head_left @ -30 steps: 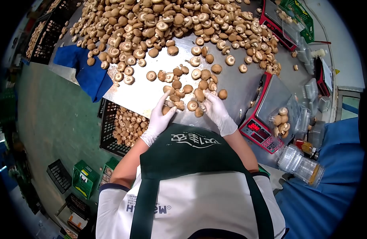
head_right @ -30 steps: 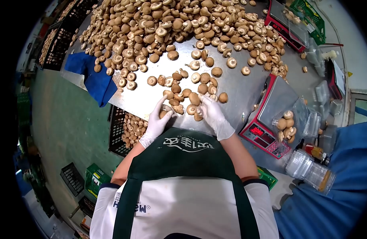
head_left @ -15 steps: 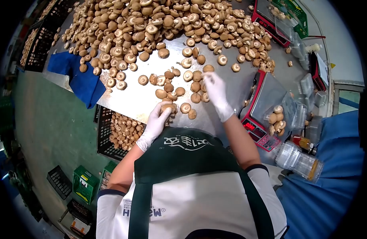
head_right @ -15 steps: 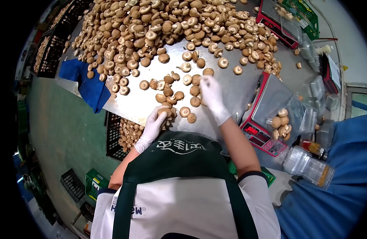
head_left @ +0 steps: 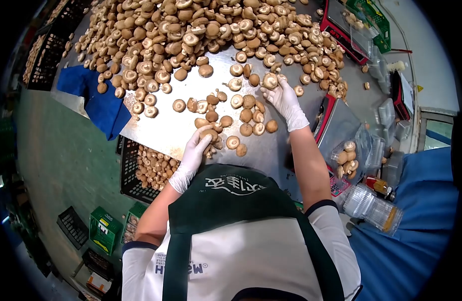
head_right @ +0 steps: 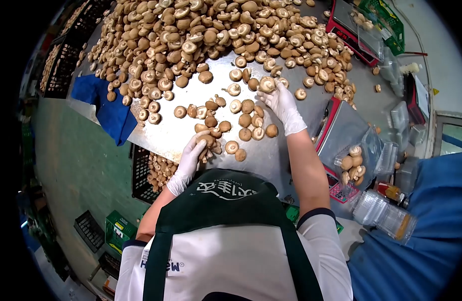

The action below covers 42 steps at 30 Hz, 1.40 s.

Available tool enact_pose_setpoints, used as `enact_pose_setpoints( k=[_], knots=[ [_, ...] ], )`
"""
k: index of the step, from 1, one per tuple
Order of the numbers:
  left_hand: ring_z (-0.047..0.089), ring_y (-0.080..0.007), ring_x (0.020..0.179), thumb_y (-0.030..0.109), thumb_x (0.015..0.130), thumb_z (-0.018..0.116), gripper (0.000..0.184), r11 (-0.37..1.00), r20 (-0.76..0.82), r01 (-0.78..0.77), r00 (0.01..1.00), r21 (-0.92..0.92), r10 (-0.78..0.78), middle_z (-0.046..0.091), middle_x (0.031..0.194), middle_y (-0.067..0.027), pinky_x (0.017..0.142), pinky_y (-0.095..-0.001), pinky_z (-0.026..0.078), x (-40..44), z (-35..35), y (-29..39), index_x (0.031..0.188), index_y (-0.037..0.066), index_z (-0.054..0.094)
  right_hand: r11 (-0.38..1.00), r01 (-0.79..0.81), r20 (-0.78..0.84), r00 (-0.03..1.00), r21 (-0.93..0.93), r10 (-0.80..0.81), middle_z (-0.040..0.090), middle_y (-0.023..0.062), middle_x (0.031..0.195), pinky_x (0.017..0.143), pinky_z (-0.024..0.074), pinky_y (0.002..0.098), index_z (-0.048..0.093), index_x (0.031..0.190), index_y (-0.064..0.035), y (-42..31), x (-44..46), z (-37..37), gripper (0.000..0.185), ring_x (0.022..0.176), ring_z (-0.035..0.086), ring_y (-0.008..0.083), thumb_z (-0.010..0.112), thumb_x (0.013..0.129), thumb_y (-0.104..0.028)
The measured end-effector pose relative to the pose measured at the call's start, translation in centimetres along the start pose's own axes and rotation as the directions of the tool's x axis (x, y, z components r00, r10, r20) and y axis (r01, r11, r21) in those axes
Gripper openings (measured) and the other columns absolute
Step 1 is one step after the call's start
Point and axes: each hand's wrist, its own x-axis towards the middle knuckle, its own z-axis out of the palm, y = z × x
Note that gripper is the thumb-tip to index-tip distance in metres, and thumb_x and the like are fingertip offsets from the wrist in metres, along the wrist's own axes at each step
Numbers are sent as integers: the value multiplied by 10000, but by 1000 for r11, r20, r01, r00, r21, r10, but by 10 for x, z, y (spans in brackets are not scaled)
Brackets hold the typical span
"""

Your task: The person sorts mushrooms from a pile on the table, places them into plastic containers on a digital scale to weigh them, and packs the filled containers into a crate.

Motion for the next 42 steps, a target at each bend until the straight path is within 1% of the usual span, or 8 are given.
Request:
enact_pose_setpoints(
  k=[6, 10, 12, 19, 26, 31, 36, 42],
  knots=[
    [578, -91, 846, 133, 994, 546, 490, 999, -53, -40, 998, 8, 41, 628, 1106, -81, 735, -217, 481, 14, 2, -4, 1446, 35, 385, 937, 214, -42, 971, -278, -234, 664, 78, 1009, 739, 555, 319, 622, 1169, -36, -15, 39, 31, 390, 890, 680, 185, 592, 958, -362],
    [603, -104, 907, 105, 995, 543, 571, 998, -26, -50, 998, -46, 49, 638, 1117, -87, 758, -208, 481, 16, -6, -9, 1503, 38, 289, 3, 154, 143, 924, -988, -355, 652, 173, 1205, 972, 470, 387, 635, 1245, -93, -7, 47, 73, 557, 1113, 625, 312, 703, 786, -402],
    [616, -114, 914, 104, 998, 534, 573, 999, -58, -26, 998, -47, 24, 647, 1106, -97, 756, -213, 491, 16, -9, -11, 1505, 31, 277, -15, 62, 64, 960, -998, -271, 667, 141, 1192, 939, 489, 337, 647, 1230, -84, -12, 44, 80, 456, 1089, 641, 262, 680, 834, -308],
    [633, -173, 1029, 103, 1001, 493, 511, 997, -72, -76, 995, -9, 75, 626, 1171, -129, 797, -260, 525, 11, -8, 2, 1481, 27, 334, 856, 221, 231, 965, -467, -123, 657, 47, 1125, 690, 484, 210, 559, 1332, -37, -7, 2, 51, 413, 831, 614, 73, 595, 928, -111],
    [606, -105, 801, 122, 1002, 497, 459, 994, -31, -70, 997, -89, 67, 648, 1090, -102, 705, -224, 500, 16, -4, -3, 1438, 14, 400, 741, 239, 220, 967, -627, -126, 655, 0, 1100, 615, 442, 169, 561, 1357, -88, 25, -50, 36, 440, 745, 582, 33, 615, 920, -111],
    [574, -170, 1010, 278, 1016, 450, 422, 945, 51, 71, 997, -318, -58, 613, 1185, -81, 885, -327, 470, 8, 5, 12, 1352, 27, 491, 308, 367, 147, 818, -877, -556, 543, 136, 1341, 1013, 440, 336, 527, 1369, -50, 47, -87, 54, 527, 1235, 532, 250, 660, 863, -108],
    [464, -170, 1258, 399, 1032, 420, 500, 903, 252, 229, 957, -363, -141, 498, 1366, -63, 1061, -345, 357, -8, 28, 23, 1414, 75, 437, 427, 618, 490, 785, -660, -379, 534, 134, 1316, 993, 459, 355, 534, 1307, -56, 75, -151, 96, 547, 1191, 554, 261, 733, 806, -149],
    [335, -254, 1401, 516, 1008, 401, 707, 969, 430, 222, 889, -107, -156, 290, 1551, -131, 1139, -377, 271, -20, 45, 31, 1543, 95, 209, 486, 468, 156, 819, -738, -552, 607, 103, 1187, 939, 478, 329, 578, 1263, -65, 52, -187, 56, 418, 1129, 591, 224, 653, 852, -83]
  ],
)
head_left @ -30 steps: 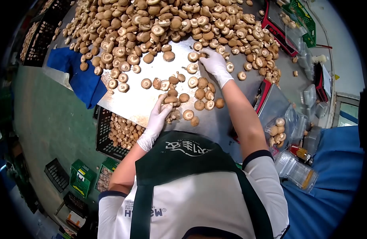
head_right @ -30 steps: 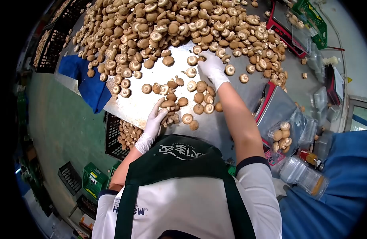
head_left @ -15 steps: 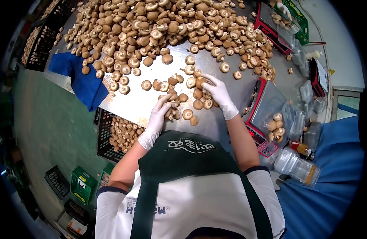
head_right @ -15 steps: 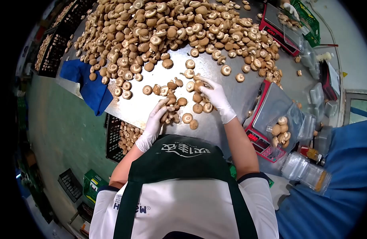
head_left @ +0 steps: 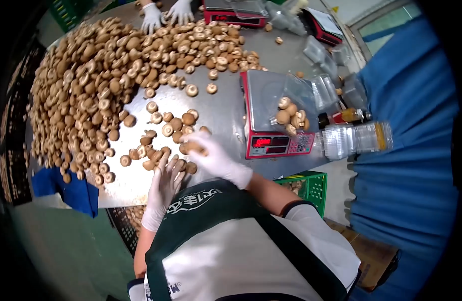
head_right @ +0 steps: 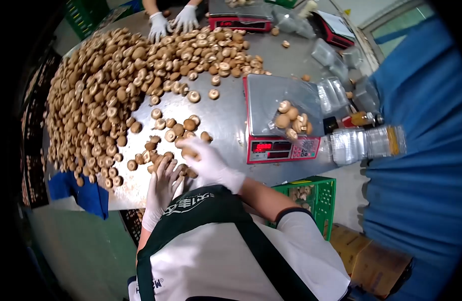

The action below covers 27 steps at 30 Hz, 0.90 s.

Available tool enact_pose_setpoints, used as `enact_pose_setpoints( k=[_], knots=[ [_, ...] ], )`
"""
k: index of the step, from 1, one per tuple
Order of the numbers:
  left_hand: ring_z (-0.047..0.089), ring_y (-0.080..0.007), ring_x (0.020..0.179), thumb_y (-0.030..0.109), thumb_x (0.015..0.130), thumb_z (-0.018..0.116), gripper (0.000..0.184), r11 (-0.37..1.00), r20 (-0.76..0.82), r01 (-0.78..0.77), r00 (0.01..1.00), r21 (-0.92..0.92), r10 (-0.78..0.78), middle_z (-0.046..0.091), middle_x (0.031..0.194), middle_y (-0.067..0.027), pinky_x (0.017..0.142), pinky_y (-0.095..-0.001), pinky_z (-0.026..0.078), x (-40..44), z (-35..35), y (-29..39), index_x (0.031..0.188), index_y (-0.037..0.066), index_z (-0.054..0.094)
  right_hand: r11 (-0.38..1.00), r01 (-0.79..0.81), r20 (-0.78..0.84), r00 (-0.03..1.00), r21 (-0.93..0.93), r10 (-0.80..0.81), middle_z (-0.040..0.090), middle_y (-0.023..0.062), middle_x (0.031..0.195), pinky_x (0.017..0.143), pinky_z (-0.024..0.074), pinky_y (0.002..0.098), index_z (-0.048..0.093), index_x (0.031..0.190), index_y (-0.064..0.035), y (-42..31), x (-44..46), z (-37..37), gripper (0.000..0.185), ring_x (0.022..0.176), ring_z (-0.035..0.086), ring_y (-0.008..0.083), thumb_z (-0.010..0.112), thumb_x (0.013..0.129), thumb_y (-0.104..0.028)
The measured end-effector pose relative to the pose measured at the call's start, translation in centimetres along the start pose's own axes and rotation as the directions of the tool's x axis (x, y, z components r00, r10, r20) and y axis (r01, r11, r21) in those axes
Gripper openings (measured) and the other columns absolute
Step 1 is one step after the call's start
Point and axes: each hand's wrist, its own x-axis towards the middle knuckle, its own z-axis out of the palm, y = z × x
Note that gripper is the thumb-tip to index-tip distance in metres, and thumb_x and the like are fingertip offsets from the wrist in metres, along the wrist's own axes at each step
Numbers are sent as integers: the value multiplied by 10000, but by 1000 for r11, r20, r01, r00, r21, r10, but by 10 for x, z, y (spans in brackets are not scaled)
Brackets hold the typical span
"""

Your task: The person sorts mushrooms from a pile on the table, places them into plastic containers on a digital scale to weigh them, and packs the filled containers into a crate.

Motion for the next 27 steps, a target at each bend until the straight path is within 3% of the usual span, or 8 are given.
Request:
enact_pose_setpoints(
  k=[2, 4, 5, 8, 10, 15, 22, 27],
  knots=[
    [366, -264, 1388, 509, 993, 404, 697, 969, -26, -36, 999, 246, 44, 300, 1556, -117, 1138, -398, 283, -1, 3, 7, 1532, 96, 245, 996, -48, -323, 944, 76, 70, 608, 108, 1260, 1012, 445, 325, 587, 1250, -58, -4, -8, -54, 394, 1189, 567, 226, 614, 858, -41],
    [395, -277, 1352, 463, 982, 448, 691, 966, -57, -88, 993, 242, 105, 299, 1550, -144, 1113, -426, 309, -2, -10, 5, 1526, 84, 252, 896, 16, -533, 799, -444, -278, 594, 136, 1284, 1057, 421, 361, 548, 1296, -13, 7, -13, -128, 425, 1216, 556, 255, 553, 872, 8],
    [470, -240, 1265, 454, 975, 461, 662, 970, -112, -106, 985, 217, 132, 389, 1486, -129, 1091, -404, 339, -1, -13, 2, 1498, 76, 315, 883, -102, -695, 661, -457, -283, 609, 129, 1217, 999, 467, 368, 587, 1266, -35, 1, -21, -147, 388, 1119, 596, 266, 571, 879, -13],
    [508, -204, 1215, 437, 970, 480, 635, 973, -175, -112, 973, 201, 148, 471, 1427, -113, 1067, -365, 361, -2, -28, 1, 1477, 75, 361, 810, -180, -701, 624, -558, -345, 630, 149, 1202, 960, 464, 384, 579, 1308, -70, 14, -38, -195, 432, 1066, 609, 289, 592, 877, -58],
    [536, -190, 1154, 386, 969, 504, 586, 971, -243, -127, 954, 201, 175, 536, 1335, -93, 1023, -356, 391, -4, -41, 0, 1447, 65, 400, 651, -380, -608, 778, -657, -158, 644, 163, 1182, 960, 454, 402, 579, 1321, -101, 42, -48, -214, 446, 1067, 604, 321, 610, 876, -96],
    [564, -201, 1120, 295, 980, 520, 490, 928, -443, -181, 838, 325, 318, 562, 1286, -95, 997, -355, 405, -22, -62, -3, 1399, 54, 443, 541, -323, -529, 801, -776, -280, 612, 158, 1293, 1030, 407, 394, 631, 1271, -108, 29, -47, -214, 382, 1177, 573, 318, 637, 892, -152],
    [573, -220, 1174, 47, 949, 558, 460, 824, -487, -94, 768, 558, 417, 519, 1291, -120, 961, -314, 483, -39, -59, -18, 1395, 29, 446, 660, -326, -600, 764, -677, -238, 554, 141, 1365, 1067, 374, 397, 590, 1308, -74, 12, -22, -191, 380, 1261, 500, 319, 595, 935, -145],
    [459, -352, 1270, 120, 780, 745, 729, 241, -136, -27, 762, 970, 633, 439, 1361, -211, 1066, -429, 405, -18, -54, -23, 1414, 17, 401, 882, -26, -503, 829, -471, -244, 554, 97, 1317, 934, 463, 310, 535, 1350, -37, -2, 4, -128, 444, 1064, 566, 177, 522, 908, 6]
  ],
)
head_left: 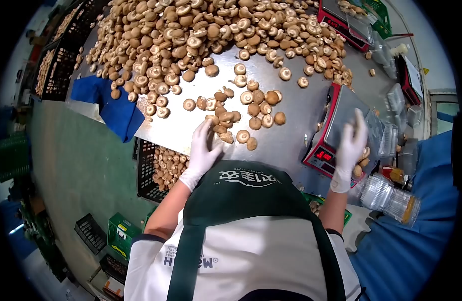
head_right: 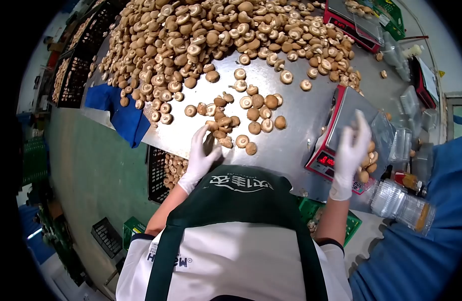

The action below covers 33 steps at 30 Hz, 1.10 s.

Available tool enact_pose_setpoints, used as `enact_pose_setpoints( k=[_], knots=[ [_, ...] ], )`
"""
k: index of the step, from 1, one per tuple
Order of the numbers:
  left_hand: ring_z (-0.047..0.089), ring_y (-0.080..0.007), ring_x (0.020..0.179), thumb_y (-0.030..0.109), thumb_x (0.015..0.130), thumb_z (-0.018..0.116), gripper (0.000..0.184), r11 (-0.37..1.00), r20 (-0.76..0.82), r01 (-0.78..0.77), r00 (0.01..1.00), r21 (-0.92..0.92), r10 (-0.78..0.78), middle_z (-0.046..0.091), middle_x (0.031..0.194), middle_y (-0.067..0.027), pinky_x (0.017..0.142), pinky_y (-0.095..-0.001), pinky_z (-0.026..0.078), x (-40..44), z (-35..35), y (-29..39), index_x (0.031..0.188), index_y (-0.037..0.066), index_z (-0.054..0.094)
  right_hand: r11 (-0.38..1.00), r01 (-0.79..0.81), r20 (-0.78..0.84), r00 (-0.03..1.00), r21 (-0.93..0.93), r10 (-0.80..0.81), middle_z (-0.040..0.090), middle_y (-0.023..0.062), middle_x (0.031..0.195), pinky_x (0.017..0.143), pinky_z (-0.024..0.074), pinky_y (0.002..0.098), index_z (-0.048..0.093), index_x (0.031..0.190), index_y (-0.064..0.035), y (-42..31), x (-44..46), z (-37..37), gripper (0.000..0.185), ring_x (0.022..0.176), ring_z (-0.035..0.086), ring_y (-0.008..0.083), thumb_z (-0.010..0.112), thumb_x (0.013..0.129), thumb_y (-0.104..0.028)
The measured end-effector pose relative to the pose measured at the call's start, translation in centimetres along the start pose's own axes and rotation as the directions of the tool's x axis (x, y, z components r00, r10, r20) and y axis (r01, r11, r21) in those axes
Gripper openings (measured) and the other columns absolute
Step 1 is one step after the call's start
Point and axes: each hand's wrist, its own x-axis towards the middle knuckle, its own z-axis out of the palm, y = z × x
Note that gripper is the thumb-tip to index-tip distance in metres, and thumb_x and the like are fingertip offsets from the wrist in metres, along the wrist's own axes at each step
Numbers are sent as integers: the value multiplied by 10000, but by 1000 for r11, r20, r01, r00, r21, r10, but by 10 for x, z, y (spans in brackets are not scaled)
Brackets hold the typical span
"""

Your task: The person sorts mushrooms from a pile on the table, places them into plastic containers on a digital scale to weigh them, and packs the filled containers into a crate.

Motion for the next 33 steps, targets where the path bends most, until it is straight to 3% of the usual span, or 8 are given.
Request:
enact_pose_setpoints(
  k=[2, 6, 9, 13, 17, 20, 25, 33],
  knots=[
    [395, -399, 1298, 205, 704, 810, 879, 975, 48, -82, 996, 209, 74, 436, 1354, -218, 1096, -462, 355, 7, 13, -3, 1439, 25, 364, 973, -124, 304, 951, 194, 61, 523, 91, 1312, 885, 479, 292, 497, 1385, -41, -13, -19, 34, 547, 1004, 552, 152, 605, 849, -20],
    [403, -398, 1262, 209, 681, 821, 913, 951, 72, -104, 994, 292, 87, 445, 1338, -221, 1087, -462, 357, 18, 23, -9, 1449, 42, 355, 994, 35, 603, 797, -101, 33, 389, 212, 1458, 1101, 361, 427, 345, 1476, -49, 21, -65, 99, 878, 1309, 434, 374, 771, 725, -205],
    [404, -385, 1263, 165, 705, 800, 863, 976, 29, -74, 997, 206, 69, 459, 1315, -214, 1089, -450, 358, 15, 21, -19, 1441, 45, 367, 976, 4, 627, 767, -217, 136, 384, 200, 1441, 1102, 365, 426, 335, 1476, -54, 2, -85, 125, 905, 1311, 425, 373, 793, 712, -213],
    [365, -398, 1312, 172, 716, 805, 904, 980, -88, -28, 995, 198, 46, 371, 1414, -232, 1112, -462, 329, 0, 14, -35, 1462, 30, 316, 960, -199, 679, 734, 196, 13, 416, 153, 1388, 992, 460, 346, 372, 1471, -88, -6, -92, 134, 798, 1155, 527, 264, 748, 767, -90],
    [252, -435, 1398, 307, 665, 861, 1078, 975, -92, -12, 995, 223, 33, 218, 1520, -272, 1148, -494, 267, -13, 11, -47, 1483, 3, 229, 952, -229, 446, 887, 203, 118, 446, 129, 1321, 849, 494, 305, 377, 1478, -71, 19, -73, 142, 702, 889, 542, 165, 691, 851, -91],
    [203, -458, 1422, 401, 608, 890, 1215, 969, 7, -46, 999, 243, 45, 163, 1533, -304, 1159, -509, 240, -16, 18, -48, 1502, 9, 167, 918, -380, 332, 885, 109, 327, 471, 150, 1317, 880, 482, 321, 381, 1472, -60, 60, -46, 173, 653, 927, 536, 177, 661, 901, -204],
    [213, -464, 1415, 374, 634, 874, 1172, 945, 114, -209, 976, 253, 185, 182, 1538, -264, 1157, -521, 247, -4, 36, -37, 1520, 67, 171, 985, -99, 456, 890, 139, 25, 531, 148, 1262, 1003, 424, 348, 575, 1298, -67, 43, -33, 216, 451, 1104, 559, 269, 646, 909, -284],
    [226, -464, 1409, 343, 638, 872, 1162, 955, 55, -212, 977, 205, 205, 193, 1540, -254, 1156, -518, 256, 4, 41, -35, 1523, 70, 168, 944, -228, 787, 615, 239, -51, 583, 174, 1300, 1032, 409, 369, 528, 1355, -68, -16, -57, 203, 434, 1172, 565, 308, 560, 961, -247]
  ],
)
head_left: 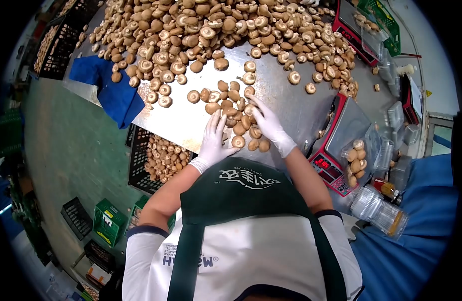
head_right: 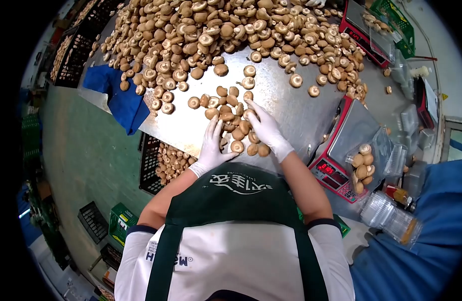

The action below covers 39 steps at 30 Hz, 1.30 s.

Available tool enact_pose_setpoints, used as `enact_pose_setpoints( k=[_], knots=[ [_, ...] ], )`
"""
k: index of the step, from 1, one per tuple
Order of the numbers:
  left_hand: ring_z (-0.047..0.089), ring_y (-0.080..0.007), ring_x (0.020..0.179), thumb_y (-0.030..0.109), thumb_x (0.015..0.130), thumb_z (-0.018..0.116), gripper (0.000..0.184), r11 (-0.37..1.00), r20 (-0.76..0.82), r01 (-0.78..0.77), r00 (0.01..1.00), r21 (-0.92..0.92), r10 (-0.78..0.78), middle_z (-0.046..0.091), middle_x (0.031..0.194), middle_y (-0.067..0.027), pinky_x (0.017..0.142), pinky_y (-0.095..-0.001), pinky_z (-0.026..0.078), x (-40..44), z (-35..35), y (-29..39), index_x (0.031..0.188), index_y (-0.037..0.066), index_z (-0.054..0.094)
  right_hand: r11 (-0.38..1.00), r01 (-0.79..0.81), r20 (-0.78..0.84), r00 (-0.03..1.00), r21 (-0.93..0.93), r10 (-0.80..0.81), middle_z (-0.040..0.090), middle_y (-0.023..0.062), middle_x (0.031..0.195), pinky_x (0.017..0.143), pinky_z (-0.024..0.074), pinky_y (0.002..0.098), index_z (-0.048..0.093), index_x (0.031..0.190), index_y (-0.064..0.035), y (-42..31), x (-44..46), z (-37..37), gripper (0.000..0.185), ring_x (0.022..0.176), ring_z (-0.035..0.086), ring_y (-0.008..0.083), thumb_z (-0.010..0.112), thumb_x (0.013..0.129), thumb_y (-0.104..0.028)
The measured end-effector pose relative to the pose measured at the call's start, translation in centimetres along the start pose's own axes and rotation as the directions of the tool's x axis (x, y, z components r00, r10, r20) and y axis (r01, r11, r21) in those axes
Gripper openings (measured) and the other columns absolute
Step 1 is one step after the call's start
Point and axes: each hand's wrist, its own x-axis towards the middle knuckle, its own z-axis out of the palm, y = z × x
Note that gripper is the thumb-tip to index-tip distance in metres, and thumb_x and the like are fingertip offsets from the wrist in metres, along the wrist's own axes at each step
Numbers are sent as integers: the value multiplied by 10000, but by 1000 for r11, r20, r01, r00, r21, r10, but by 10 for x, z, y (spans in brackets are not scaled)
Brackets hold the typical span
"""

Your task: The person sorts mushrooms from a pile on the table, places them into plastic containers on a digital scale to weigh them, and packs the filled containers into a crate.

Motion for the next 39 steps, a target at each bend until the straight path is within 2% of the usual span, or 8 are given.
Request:
enact_pose_setpoints(
  k=[2, 6, 10, 16, 20, 25, 30, 39],
  knots=[
    [197, -468, 1422, 351, 616, 892, 1212, 1000, 42, 24, 999, -9, -23, 164, 1547, -265, 1163, -521, 241, -7, -5, -3, 1522, 55, 143, 993, -21, -50, 998, 119, 27, 574, 187, 1315, 1047, 394, 372, 510, 1376, -77, -9, -15, -14, 447, 1194, 549, 321, 557, 964, -244],
    [168, -468, 1434, 366, 593, 911, 1273, 996, 87, 83, 993, 18, -85, 122, 1551, -283, 1164, -516, 236, -22, -8, -9, 1522, 49, 100, 899, 84, -156, 974, -430, -166, 454, 208, 1401, 1091, 355, 408, 343, 1473, -24, 17, -61, -55, 837, 1300, 429, 360, 771, 786, -239],
    [211, -475, 1413, 373, 607, 898, 1262, 997, 66, 81, 994, 15, -82, 136, 1545, -293, 1156, -521, 246, -23, -8, -7, 1521, 37, 96, 936, -116, -40, 993, -331, 109, 331, 240, 1424, 1108, 349, 413, 175, 1521, -41, 26, -126, -52, 1161, 1308, 395, 402, 886, 631, -265],
    [299, -469, 1357, 357, 605, 894, 1255, 989, -16, 128, 992, 78, -127, 158, 1535, -291, 1114, -514, 296, -18, -3, -7, 1517, 22, 100, 960, -75, -91, 994, -271, 52, 315, 229, 1443, 1032, 429, 395, 124, 1529, -37, 40, -142, -13, 1134, 1298, 415, 389, 848, 669, -181],
    [302, -461, 1357, 361, 606, 897, 1271, 982, -58, 176, 983, 73, -172, 180, 1526, -284, 1109, -509, 303, -7, 0, -9, 1522, 16, 85, 973, -106, -146, 986, -206, 76, 323, 182, 1440, 715, 498, 281, 91, 1549, -66, 44, -114, -8, 1176, 726, 511, 164, 847, 653, -146],
    [333, -446, 1335, 308, 571, 917, 1231, 991, 19, 135, 991, -22, -134, 269, 1477, -249, 1108, -494, 334, 12, -15, -3, 1530, 89, 177, 960, -60, 26, 997, -273, 69, 331, 154, 1460, 780, 540, 327, 105, 1556, -109, 4, -74, 2, 1212, 949, 614, 248, 871, 618, -150],
    [440, -405, 1214, 281, 580, 897, 1126, 999, 167, 16, 986, 38, -22, 403, 1367, -201, 1066, -467, 382, 16, -16, 3, 1514, 146, 283, 961, 45, 177, 984, -273, 4, 385, 180, 1413, 1053, 445, 410, 207, 1533, -144, -4, -71, 10, 1127, 1272, 486, 364, 868, 621, -174],
    [442, -406, 1214, 160, 626, 838, 1011, 985, 104, 160, 983, -59, -154, 436, 1343, -211, 1066, -439, 397, -12, -37, -16, 1478, 85, 298, 964, 152, 304, 949, -219, -80, 408, 195, 1383, 1082, 402, 404, 231, 1526, -135, -15, -52, 50, 1104, 1287, 454, 354, 872, 629, -175]
  ],
)
